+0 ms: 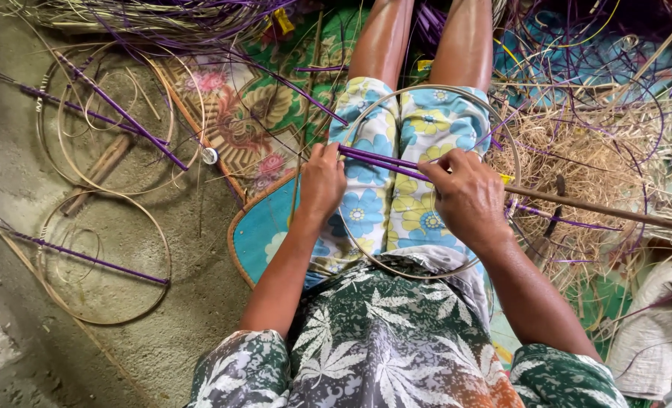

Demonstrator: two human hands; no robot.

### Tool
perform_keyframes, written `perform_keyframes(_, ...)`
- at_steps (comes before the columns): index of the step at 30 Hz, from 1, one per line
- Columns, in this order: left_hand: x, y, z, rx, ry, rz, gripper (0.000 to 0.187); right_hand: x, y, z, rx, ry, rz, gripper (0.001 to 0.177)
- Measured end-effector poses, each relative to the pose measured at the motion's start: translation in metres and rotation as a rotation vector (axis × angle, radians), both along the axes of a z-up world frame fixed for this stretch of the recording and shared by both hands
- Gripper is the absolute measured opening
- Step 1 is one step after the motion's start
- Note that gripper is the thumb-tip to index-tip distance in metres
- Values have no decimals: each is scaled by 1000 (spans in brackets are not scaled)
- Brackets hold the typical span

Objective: The person weaves a basket by hand, using purple and natural-colored fibers to wrap around a circular wooden frame.

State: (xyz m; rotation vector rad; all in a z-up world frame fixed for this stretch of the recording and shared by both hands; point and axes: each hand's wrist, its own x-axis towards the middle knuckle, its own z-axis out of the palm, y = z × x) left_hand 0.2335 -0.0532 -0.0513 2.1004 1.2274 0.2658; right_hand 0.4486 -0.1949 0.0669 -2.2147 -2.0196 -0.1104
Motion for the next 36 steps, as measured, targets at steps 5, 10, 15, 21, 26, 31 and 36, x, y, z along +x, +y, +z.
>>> perform_keyframes(5, 0, -4, -1, 36, -10, 14, 37, 2, -10, -21, 37, 73, -11, 25)
perform_keyframes(10, 0, -7, 4, 25, -47, 31, 33, 3, -16, -31, 83, 136, -17, 19)
perform_keyframes(15, 1, -8, 4, 51, -56, 24, 31, 7, -21, -44, 54, 261, -56, 15)
perform_keyframes(21, 2, -7, -1, 51, 10, -10, 30, 20, -30, -82, 8, 516, -142, 10)
perform_keyframes(26, 2, -8, 6, 44, 12, -27, 29, 23, -32, -98, -9, 626, -184, 12)
perform_keyframes(31, 0, -7, -9, 65, 30, -8, 29, 26, -30, -101, 0, 648, -181, 15)
perform_keyframes(36, 0, -7, -20, 133, 169, -58, 30, 24, -26, -95, -73, 731, -230, 17)
